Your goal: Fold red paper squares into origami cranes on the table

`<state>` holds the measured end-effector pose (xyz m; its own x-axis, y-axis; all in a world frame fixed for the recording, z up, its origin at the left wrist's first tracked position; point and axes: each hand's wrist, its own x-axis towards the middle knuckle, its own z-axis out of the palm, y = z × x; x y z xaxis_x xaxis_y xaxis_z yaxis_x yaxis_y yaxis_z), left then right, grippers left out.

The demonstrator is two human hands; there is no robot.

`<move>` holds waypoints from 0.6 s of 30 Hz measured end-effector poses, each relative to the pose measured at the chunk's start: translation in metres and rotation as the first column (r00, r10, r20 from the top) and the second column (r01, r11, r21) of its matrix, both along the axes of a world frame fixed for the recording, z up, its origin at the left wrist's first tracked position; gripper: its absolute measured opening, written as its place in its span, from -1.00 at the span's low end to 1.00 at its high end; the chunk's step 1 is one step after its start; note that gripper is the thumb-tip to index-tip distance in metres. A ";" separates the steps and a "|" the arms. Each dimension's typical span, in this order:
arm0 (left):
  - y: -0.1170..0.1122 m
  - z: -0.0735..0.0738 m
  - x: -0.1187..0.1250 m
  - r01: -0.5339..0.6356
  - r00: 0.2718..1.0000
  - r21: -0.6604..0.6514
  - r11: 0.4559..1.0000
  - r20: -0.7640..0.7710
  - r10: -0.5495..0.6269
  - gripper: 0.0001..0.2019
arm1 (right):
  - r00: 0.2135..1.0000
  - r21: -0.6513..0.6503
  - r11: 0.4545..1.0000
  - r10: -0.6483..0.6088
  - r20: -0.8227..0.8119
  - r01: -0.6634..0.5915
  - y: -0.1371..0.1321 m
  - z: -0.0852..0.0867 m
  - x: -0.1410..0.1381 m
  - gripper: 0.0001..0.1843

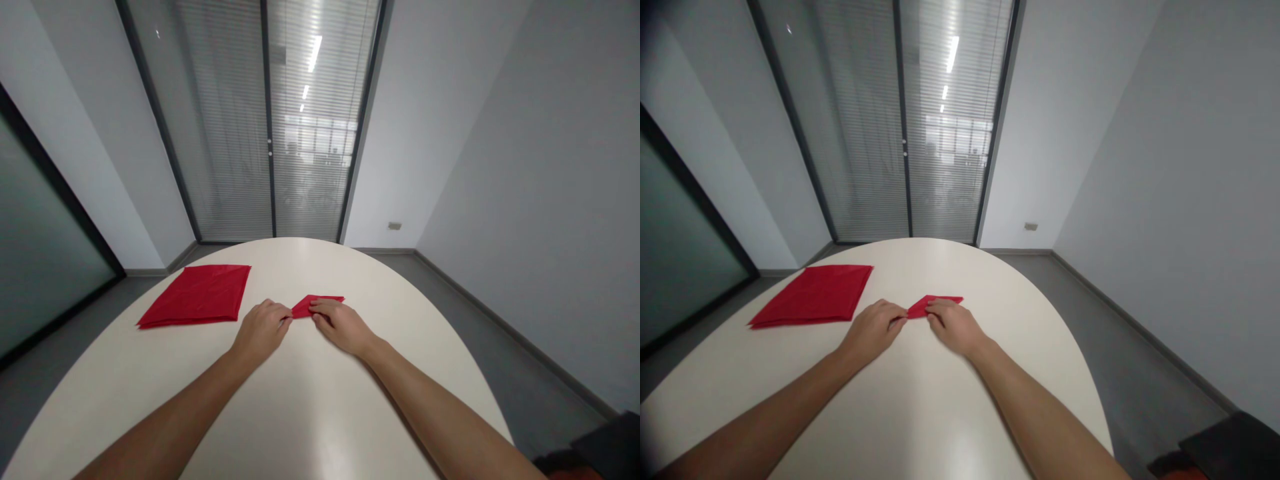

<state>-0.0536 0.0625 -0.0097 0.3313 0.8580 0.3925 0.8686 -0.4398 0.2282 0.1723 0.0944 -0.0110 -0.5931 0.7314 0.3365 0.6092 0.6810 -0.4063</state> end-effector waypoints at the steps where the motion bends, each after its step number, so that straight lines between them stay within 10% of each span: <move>1: 0.000 0.000 0.000 0.001 1.000 0.003 1.000 0.002 -0.001 -0.83 | 1.000 0.005 1.000 -0.012 -0.015 0.012 0.000 0.001 0.000 -0.67; 18: -0.002 0.001 -0.001 0.040 0.998 0.020 0.999 -0.040 -0.039 -0.77 | 0.993 0.029 0.995 -0.096 -0.068 0.099 0.004 0.001 0.000 -0.81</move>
